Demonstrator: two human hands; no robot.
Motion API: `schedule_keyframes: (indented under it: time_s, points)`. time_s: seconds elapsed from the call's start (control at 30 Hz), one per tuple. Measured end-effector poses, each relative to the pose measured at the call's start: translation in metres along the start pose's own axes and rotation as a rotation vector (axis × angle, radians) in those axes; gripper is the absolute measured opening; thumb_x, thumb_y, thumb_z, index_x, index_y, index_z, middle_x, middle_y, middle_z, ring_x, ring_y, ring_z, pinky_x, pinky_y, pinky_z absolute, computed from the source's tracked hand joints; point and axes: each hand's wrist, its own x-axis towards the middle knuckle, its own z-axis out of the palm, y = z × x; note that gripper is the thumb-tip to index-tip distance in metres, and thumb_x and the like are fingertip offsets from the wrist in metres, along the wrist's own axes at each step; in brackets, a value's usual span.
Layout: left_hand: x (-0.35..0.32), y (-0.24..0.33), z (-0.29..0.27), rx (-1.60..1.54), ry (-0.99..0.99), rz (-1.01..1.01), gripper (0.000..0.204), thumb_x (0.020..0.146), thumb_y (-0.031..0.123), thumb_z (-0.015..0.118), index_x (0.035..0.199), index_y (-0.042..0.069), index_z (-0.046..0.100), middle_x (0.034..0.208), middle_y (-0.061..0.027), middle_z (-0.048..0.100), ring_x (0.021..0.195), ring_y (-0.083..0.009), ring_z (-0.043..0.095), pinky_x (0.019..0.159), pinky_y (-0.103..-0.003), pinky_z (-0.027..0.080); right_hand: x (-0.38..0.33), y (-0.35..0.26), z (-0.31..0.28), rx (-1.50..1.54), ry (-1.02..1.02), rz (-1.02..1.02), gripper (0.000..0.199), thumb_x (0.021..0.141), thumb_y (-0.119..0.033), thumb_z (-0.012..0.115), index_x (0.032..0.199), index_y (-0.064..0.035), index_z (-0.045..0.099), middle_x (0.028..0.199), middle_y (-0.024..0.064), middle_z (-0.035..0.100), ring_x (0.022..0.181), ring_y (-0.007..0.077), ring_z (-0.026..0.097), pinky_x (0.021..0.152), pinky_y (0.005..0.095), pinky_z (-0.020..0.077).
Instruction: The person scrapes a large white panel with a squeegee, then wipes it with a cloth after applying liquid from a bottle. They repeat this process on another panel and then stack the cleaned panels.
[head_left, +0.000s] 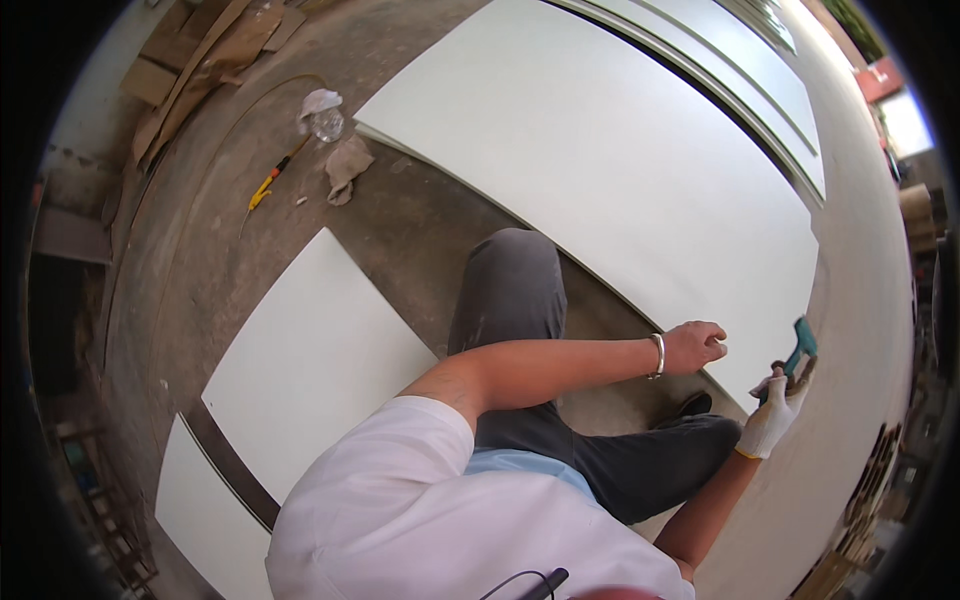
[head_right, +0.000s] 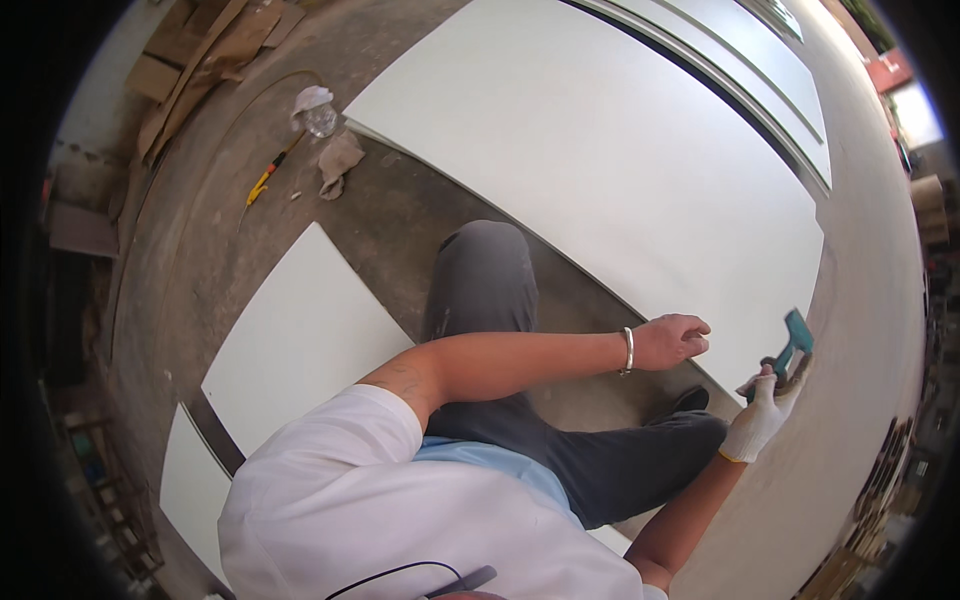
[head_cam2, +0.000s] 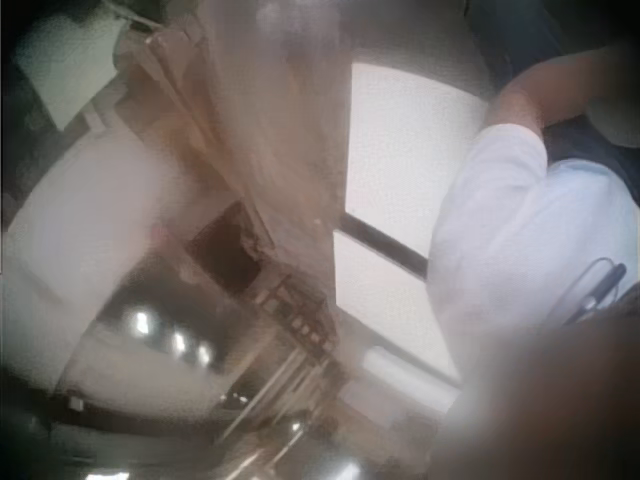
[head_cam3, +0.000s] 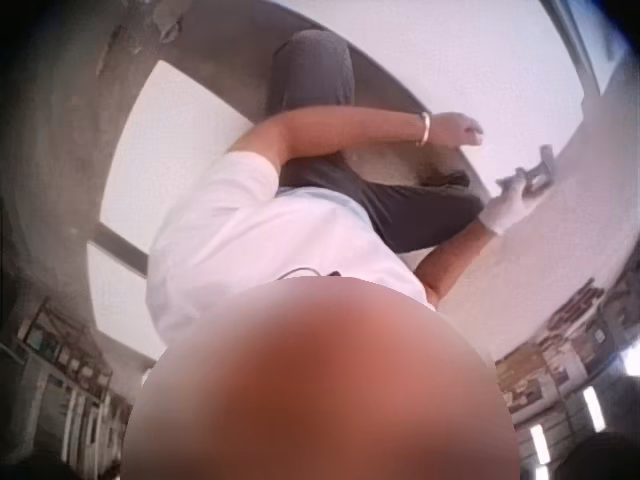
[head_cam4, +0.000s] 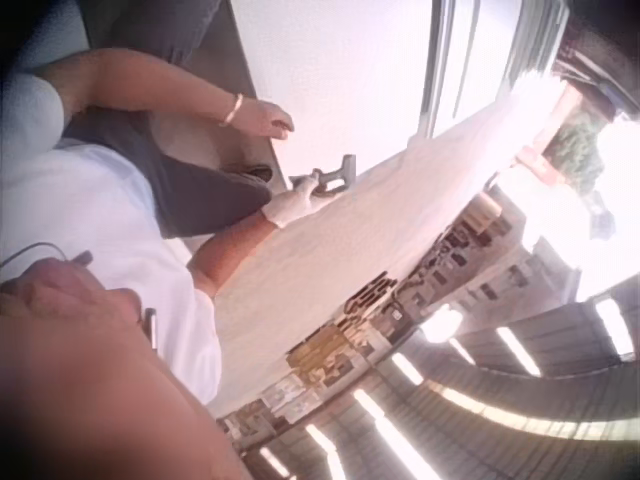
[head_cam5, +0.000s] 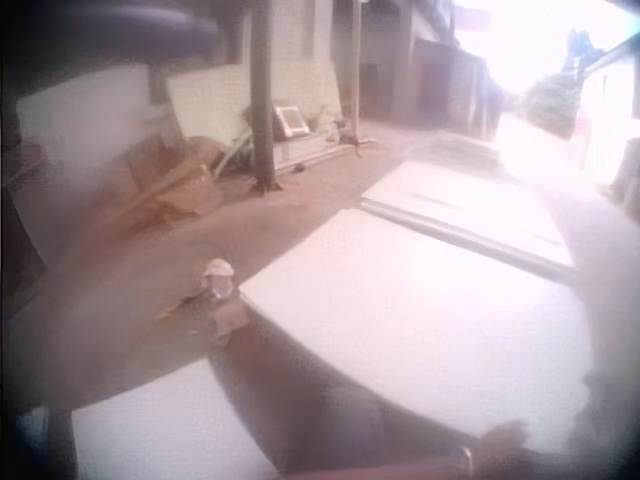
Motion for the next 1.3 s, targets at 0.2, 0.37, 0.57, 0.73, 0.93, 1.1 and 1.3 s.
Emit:
schedule_keyframes:
  time_s: [0.2, 0.37, 0.57, 0.73, 0.93, 1.1, 1.3]
  points:
    - [-0.046, 0.044, -0.102, -0.615, 0.544, -0.116, 0.027, 0.101, 0.026, 0.063, 0.108, 0.0, 0.067, 0.087, -0.0055, 0.069, 0.087, -0.0126, 0.066, 0.08, -0.032, 0.053, -0.046, -0.034, 0.22, -0.109, -0.549, 0.07, 0.088, 0.094, 0.01, 0.053, 0.169, -0.0101, 0.013, 0.13, 0.0138, 0.06, 0.095, 0.0111, 0.058, 0.081, 0.0268, 0.0539]
    - [-0.128, 0.012, -0.264, -0.866, 0.95, 0.264, 0.029, 0.108, 0.026, 0.056, 0.125, 0.003, 0.061, 0.097, -0.0142, 0.073, 0.079, -0.0234, 0.073, 0.066, -0.039, 0.06, -0.079, -0.046, 0.301, -0.196, -0.948, -0.23, 0.088, 0.09, 0.007, 0.048, 0.169, -0.0111, 0.013, 0.146, 0.0222, 0.054, 0.094, 0.0151, 0.065, 0.087, 0.0309, 0.0547]
    - [-0.261, -0.103, -0.437, -0.722, 1.398, -0.281, 0.023, 0.106, 0.025, 0.053, 0.117, 0.006, 0.058, 0.086, -0.0135, 0.074, 0.059, -0.0218, 0.069, 0.049, -0.037, 0.056, -0.062, -0.02, 0.29, -0.092, -0.79, 0.032, 0.08, 0.093, 0.008, 0.044, 0.168, -0.0079, 0.019, 0.141, 0.0227, 0.054, 0.089, 0.0138, 0.06, 0.085, 0.0292, 0.0537]
    - [-0.349, -0.145, -0.515, -0.822, 1.58, -0.165, 0.039, 0.104, 0.035, 0.057, 0.125, 0.002, 0.059, 0.1, -0.016, 0.075, 0.073, -0.0244, 0.073, 0.057, -0.04, 0.059, -0.032, 0.017, 0.221, -0.191, -0.558, 0.204, 0.076, 0.097, 0.003, 0.046, 0.167, -0.0095, 0.022, 0.137, 0.0215, 0.055, 0.087, 0.0151, 0.063, 0.08, 0.0334, 0.0584]
    - [-0.337, -0.161, -0.433, -0.441, 1.062, -0.527, 0.046, 0.101, 0.037, 0.062, 0.127, 0.0, 0.064, 0.113, -0.0169, 0.073, 0.088, -0.0271, 0.074, 0.071, -0.044, 0.062, -0.006, -0.016, 0.198, -0.134, -0.498, 0.247, 0.068, 0.097, 0.004, 0.045, 0.164, -0.0043, 0.031, 0.129, 0.02, 0.059, 0.082, 0.0145, 0.061, 0.074, 0.0306, 0.058]
    - [-0.311, -0.181, -0.326, 0.259, 1.12, -0.472, 0.021, 0.097, 0.019, 0.061, 0.11, 0.006, 0.071, 0.101, -0.0104, 0.075, 0.094, -0.0261, 0.071, 0.083, -0.046, 0.057, 0.017, -0.067, 0.234, -0.066, -0.755, -0.147, 0.069, 0.096, 0.007, 0.042, 0.163, -0.0034, 0.032, 0.13, 0.0176, 0.06, 0.085, 0.013, 0.059, 0.083, 0.0307, 0.0546]
    - [-0.352, -0.178, -0.248, 1.114, 1.108, -0.404, 0.036, 0.094, 0.015, 0.059, 0.128, 0.003, 0.064, 0.146, -0.0207, 0.055, 0.144, -0.0384, 0.043, 0.119, -0.055, 0.033, 0.035, -0.02, 0.278, -0.317, -1.026, 0.157, 0.06, 0.096, -0.004, 0.047, 0.156, 0.0019, 0.043, 0.109, 0.0126, 0.068, 0.081, 0.0125, 0.063, 0.073, 0.0292, 0.0563]
